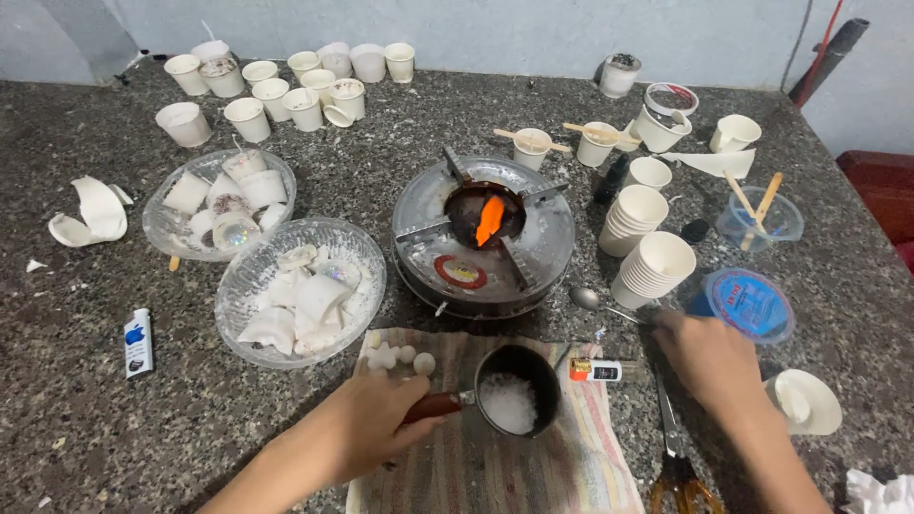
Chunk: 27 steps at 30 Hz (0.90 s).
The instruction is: The person lights a portable gas stove and melts white wax in a small metal pot while stirring it with a spoon.
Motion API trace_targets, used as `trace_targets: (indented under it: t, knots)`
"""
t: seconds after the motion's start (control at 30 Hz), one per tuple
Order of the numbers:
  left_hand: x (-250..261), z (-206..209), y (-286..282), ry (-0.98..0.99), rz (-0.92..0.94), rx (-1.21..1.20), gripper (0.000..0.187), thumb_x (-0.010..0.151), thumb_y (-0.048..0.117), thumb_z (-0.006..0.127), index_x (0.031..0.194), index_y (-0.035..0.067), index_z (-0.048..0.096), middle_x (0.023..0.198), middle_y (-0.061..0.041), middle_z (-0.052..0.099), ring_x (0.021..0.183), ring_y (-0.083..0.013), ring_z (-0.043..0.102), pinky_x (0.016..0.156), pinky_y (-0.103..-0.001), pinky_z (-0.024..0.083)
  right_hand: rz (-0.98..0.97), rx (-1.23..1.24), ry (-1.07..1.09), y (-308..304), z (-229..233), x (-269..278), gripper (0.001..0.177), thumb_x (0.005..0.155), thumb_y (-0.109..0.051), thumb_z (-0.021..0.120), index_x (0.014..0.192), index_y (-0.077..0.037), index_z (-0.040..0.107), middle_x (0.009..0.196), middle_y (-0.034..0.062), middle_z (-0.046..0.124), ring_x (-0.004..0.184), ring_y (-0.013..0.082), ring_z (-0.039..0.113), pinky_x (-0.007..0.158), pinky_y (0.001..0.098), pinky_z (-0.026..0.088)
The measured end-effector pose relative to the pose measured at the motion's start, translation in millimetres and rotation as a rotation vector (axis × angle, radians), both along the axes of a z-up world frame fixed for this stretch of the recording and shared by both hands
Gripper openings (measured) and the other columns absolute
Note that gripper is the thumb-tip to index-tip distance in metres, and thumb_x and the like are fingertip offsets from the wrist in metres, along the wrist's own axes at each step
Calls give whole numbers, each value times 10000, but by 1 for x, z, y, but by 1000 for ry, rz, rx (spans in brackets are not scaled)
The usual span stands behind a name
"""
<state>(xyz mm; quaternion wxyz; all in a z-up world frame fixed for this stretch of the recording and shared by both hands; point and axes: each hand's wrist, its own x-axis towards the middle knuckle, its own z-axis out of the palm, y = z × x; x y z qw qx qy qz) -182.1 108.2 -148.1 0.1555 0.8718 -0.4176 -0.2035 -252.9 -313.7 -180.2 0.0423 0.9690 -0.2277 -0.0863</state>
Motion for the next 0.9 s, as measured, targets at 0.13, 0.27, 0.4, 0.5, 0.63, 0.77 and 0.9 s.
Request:
trace_targets:
  t: [0.13, 0.27, 0.4, 0.5, 0.63, 0.77, 0.9]
  knots:
    - [-12, 62, 6, 177, 222, 19, 118, 957, 352, 663, 891, 262, 624, 723, 106, 702, 593, -38, 629, 575, -204, 475, 59, -7, 36, -2, -2, 6, 243, 974, -341, 593, 1179, -219, 640, 953, 110, 784, 866, 324, 778, 686, 468, 655]
    - [-1, 89, 11, 73, 206, -194, 179, 918, 324, 682, 1053, 231, 751, 777, 78, 799, 483, -21, 682, 441, -181, 575, 3, 78, 110, 7, 15, 8, 311, 944, -403, 672, 1158, -181, 636, 945, 91, 792, 854, 264, 787, 743, 420, 674]
    - [28, 94, -4, 77, 442, -164, 163, 995, 293, 607, 1014, 198, 738, 665, 53, 734, 409, -28, 565, 348, -155, 422, 26, 140, 26, 12, 37, 1, 206, 905, -388, 683, 1051, -244, 670, 934, 43, 808, 896, 281, 749, 745, 426, 572]
    - [53, 97, -26, 72, 518, -272, 218, 980, 313, 621, 1039, 147, 748, 666, 2, 711, 399, -72, 485, 374, -204, 340, 72, 134, -97, 14, 56, -8, 150, 906, -385, 680, 994, -266, 703, 972, -43, 738, 858, 204, 751, 729, 414, 628]
    - [72, 99, -47, -34, 512, -438, 267, 940, 289, 655, 1110, 123, 777, 791, 10, 788, 471, -74, 407, 512, -248, 309, 108, 104, -280, 19, 90, -16, 159, 1017, -295, 593, 1027, -193, 714, 988, 25, 806, 687, 158, 825, 639, 271, 761]
    - [90, 83, -60, -90, 482, -458, 270, 964, 333, 672, 852, 112, 779, 512, 30, 515, 443, -82, 322, 493, -276, 193, 95, 206, -531, 39, 134, -18, 248, 926, -270, 705, 1155, -188, 756, 967, 27, 828, 699, 173, 800, 645, 284, 703]
    - [104, 79, -73, -54, 461, -490, 359, 981, 313, 641, 700, 95, 594, 821, 3, 639, 408, -70, 320, 411, -266, 220, 300, 605, -971, 72, 179, 4, 104, 1050, -40, 657, 1055, 30, 733, 829, 121, 733, 649, 167, 660, 629, 251, 535]
